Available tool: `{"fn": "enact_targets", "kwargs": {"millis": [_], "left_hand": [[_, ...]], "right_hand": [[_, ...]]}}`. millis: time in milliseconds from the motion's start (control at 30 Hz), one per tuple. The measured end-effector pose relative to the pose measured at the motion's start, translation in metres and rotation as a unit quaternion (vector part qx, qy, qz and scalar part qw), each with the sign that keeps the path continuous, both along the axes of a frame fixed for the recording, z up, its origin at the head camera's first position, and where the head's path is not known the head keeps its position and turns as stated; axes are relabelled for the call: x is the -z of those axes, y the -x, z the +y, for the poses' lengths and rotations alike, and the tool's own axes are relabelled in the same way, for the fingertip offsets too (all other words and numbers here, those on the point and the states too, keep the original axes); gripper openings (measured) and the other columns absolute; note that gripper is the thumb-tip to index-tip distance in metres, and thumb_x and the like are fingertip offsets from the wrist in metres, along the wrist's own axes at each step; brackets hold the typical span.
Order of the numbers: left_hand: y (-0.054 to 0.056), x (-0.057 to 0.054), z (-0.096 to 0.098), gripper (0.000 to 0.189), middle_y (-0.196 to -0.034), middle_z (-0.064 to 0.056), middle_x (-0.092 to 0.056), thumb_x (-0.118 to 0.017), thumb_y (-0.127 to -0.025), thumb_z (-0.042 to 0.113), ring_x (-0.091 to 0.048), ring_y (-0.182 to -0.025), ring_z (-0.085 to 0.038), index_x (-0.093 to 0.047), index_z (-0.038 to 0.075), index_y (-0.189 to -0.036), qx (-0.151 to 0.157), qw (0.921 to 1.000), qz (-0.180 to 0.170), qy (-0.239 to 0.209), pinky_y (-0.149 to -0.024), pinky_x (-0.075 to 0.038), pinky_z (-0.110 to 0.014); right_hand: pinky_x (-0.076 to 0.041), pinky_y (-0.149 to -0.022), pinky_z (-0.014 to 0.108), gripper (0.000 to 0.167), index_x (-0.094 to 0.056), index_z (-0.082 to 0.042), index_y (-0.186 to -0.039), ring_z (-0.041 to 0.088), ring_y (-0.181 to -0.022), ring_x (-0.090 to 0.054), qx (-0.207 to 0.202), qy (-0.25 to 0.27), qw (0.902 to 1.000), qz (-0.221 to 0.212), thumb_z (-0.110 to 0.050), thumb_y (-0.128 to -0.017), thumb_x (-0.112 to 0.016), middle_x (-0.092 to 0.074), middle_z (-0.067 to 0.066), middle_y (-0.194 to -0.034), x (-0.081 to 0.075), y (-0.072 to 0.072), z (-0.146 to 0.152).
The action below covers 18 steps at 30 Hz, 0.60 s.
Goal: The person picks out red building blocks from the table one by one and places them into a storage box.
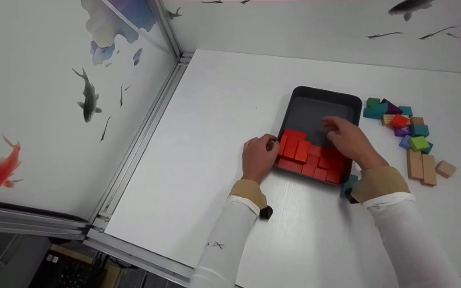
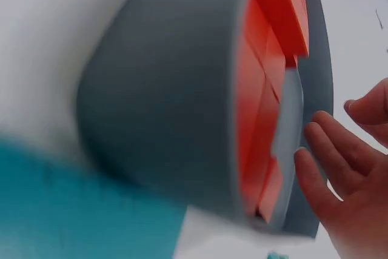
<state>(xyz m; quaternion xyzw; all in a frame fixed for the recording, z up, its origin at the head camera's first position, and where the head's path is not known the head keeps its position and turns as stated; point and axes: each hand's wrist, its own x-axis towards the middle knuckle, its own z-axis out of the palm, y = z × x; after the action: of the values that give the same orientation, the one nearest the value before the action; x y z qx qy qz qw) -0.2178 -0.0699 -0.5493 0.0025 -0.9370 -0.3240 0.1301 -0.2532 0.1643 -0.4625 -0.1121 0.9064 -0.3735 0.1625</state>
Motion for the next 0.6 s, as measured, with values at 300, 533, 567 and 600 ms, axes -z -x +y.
{"fn": "enact_targets", "kwargs": {"millis": [300, 533, 567, 600], "left_hand": [[0.004, -0.001, -0.015, 0.021, -0.074, 0.015, -0.056, -0.049, -0.082, 0.035, -0.046, -0.074, -0.005, -0.065, 0.024, -0.092, -0.020, 0.9997, 0.008, 0.009, -0.087, -0.031, -0.023], [0.003, 0.002, -0.020, 0.020, -0.071, 0.016, -0.055, -0.049, -0.083, 0.035, -0.047, -0.073, -0.005, -0.065, 0.024, -0.091, -0.020, 0.9998, 0.005, 0.005, -0.088, -0.031, -0.023], [0.003, 0.002, -0.020, 0.020, -0.070, 0.016, -0.054, -0.049, -0.083, 0.034, -0.046, -0.072, -0.005, -0.065, 0.024, -0.091, -0.020, 0.9998, 0.005, 0.004, -0.089, -0.031, -0.023], [0.003, 0.001, -0.019, 0.020, -0.069, 0.016, -0.054, -0.050, -0.083, 0.034, -0.046, -0.071, -0.005, -0.065, 0.024, -0.090, -0.020, 0.9998, 0.005, 0.003, -0.089, -0.031, -0.023]], "right_hand": [[-0.034, -0.089, 0.055, 0.041, -0.038, -0.007, -0.133, 0.038, -0.113, -0.037, 0.059, -0.035, 0.9967, 0.044, -0.017, -0.093, -0.039, -0.041, 0.019, -0.128, -0.008, 0.005, 0.038], [-0.032, -0.089, 0.058, 0.046, -0.034, -0.004, -0.134, 0.043, -0.113, -0.032, 0.099, -0.080, 0.9912, 0.038, -0.019, -0.092, -0.044, -0.026, 0.025, -0.134, 0.009, 0.004, 0.058], [-0.032, -0.090, 0.058, 0.048, -0.033, -0.005, -0.135, 0.043, -0.114, -0.032, 0.113, -0.084, 0.9892, 0.040, -0.020, -0.092, -0.045, -0.022, 0.026, -0.136, 0.011, 0.004, 0.061], [-0.032, -0.090, 0.058, 0.050, -0.031, -0.005, -0.137, 0.044, -0.115, -0.030, 0.129, -0.085, 0.9872, 0.041, -0.021, -0.091, -0.045, -0.017, 0.026, -0.139, 0.014, 0.003, 0.063]]}}
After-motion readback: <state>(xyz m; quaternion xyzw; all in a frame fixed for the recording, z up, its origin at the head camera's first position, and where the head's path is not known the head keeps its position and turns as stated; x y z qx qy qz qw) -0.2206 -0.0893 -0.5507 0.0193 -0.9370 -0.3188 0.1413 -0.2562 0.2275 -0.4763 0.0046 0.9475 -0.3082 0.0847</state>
